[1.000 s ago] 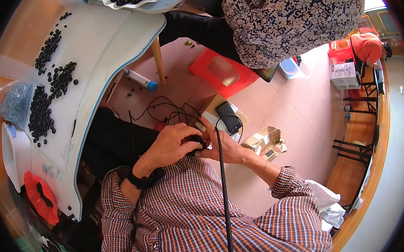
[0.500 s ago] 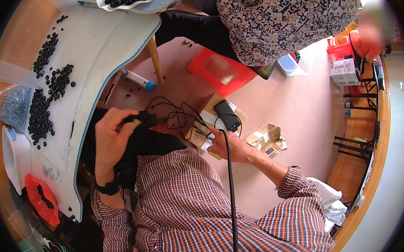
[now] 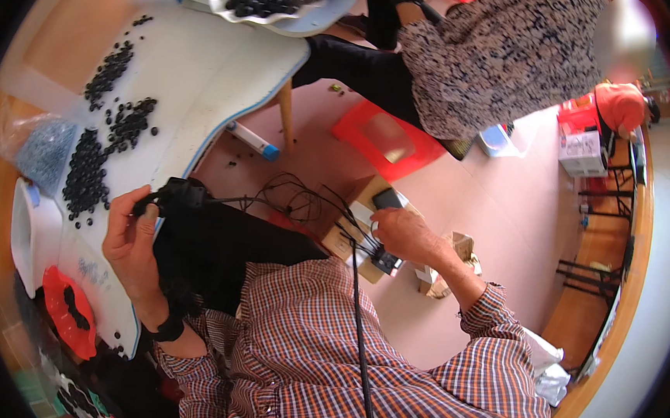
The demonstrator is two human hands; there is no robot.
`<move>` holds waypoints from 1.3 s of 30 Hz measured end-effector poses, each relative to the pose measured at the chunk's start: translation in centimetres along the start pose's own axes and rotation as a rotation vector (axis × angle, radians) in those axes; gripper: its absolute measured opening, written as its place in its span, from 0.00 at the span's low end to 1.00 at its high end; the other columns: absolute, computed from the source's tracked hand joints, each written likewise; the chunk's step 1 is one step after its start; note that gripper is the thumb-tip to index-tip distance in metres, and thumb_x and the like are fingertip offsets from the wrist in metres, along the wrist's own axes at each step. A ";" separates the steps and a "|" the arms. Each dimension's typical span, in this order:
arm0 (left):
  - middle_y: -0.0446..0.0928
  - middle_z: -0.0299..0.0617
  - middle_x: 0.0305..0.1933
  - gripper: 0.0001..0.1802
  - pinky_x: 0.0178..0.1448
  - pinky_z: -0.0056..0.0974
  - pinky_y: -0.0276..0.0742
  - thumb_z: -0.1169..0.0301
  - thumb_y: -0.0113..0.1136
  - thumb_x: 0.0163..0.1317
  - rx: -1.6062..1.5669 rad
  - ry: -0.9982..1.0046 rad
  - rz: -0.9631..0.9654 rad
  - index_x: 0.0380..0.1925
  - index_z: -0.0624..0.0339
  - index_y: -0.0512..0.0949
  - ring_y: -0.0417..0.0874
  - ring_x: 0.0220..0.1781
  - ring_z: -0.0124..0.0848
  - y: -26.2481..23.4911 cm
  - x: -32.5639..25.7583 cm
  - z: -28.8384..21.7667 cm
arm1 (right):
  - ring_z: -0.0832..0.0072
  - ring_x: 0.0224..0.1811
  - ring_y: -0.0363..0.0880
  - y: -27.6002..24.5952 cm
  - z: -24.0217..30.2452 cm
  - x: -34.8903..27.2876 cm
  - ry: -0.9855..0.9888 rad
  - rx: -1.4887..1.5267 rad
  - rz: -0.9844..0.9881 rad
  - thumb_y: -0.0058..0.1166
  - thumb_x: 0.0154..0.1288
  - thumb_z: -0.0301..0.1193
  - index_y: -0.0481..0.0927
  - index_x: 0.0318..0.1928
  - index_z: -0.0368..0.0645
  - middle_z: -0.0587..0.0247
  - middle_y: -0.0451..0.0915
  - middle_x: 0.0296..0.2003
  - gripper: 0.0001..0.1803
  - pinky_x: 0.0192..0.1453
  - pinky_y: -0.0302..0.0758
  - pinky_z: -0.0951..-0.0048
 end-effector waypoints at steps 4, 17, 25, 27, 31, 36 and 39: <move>0.74 0.36 0.46 0.13 0.53 0.27 0.69 0.83 0.61 0.62 -0.129 -0.051 0.031 0.47 0.68 0.80 0.73 0.47 0.23 0.1 -1.1 0.8 | 0.54 0.46 0.81 -3.4 5.1 2.6 -0.328 0.245 -0.330 0.57 0.63 0.30 0.80 0.52 0.38 0.48 0.82 0.44 0.17 0.51 0.77 0.58; 0.73 0.40 0.51 0.17 0.55 0.29 0.76 0.85 0.64 0.59 -0.448 -0.065 0.032 0.49 0.67 0.80 0.78 0.51 0.27 -3.5 -4.5 2.7 | 0.75 0.51 0.75 0.9 26.3 8.9 -0.881 0.725 0.068 0.64 0.64 0.34 0.66 0.69 0.40 0.59 0.74 0.54 0.35 0.51 0.75 0.73; 0.70 0.41 0.55 0.20 0.52 0.31 0.78 0.84 0.67 0.54 -0.544 -0.182 -0.178 0.47 0.65 0.76 0.77 0.50 0.27 -4.2 -6.1 5.7 | 0.76 0.51 0.76 2.3 27.6 10.4 -0.707 0.860 0.087 0.67 0.59 0.26 0.73 0.61 0.40 0.63 0.74 0.51 0.29 0.51 0.77 0.75; 0.70 0.42 0.53 0.20 0.51 0.32 0.77 0.82 0.69 0.53 -0.358 -0.092 -0.182 0.46 0.64 0.76 0.77 0.49 0.27 -4.9 -6.2 5.5 | 0.77 0.52 0.76 2.5 27.7 10.5 -0.679 0.829 0.104 0.67 0.59 0.25 0.74 0.60 0.40 0.63 0.74 0.51 0.28 0.51 0.78 0.75; 0.75 0.41 0.40 0.16 0.44 0.35 0.76 0.76 0.72 0.45 -0.099 0.035 -0.184 0.35 0.62 0.78 0.78 0.41 0.33 -5.5 -6.0 4.0 | 0.77 0.52 0.77 2.7 28.4 10.0 -0.717 0.803 0.144 0.67 0.58 0.24 0.74 0.59 0.39 0.63 0.74 0.51 0.28 0.51 0.79 0.75; 0.77 0.30 0.30 0.10 0.35 0.28 0.70 0.74 0.72 0.54 -0.235 -0.216 -0.150 0.33 0.62 0.79 0.74 0.31 0.19 -4.7 -6.7 6.8 | 0.74 0.47 0.79 2.1 29.2 9.4 -0.826 0.692 -0.140 0.64 0.59 0.22 0.78 0.54 0.38 0.60 0.77 0.46 0.21 0.47 0.78 0.76; 0.77 0.27 0.27 0.09 0.31 0.27 0.69 0.74 0.70 0.57 -0.406 -0.313 -0.264 0.36 0.63 0.81 0.72 0.27 0.17 -4.4 -7.4 8.3 | 0.73 0.38 0.80 -0.2 30.4 6.4 -0.947 0.460 -0.370 0.61 0.60 0.20 0.80 0.46 0.36 0.59 0.78 0.39 0.13 0.41 0.78 0.75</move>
Point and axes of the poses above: each hand's wrist, its own x-axis towards the middle knuckle, its own y-axis out of the palm, z = x × y, the point moved 6 cm from there along x, towards the middle knuckle
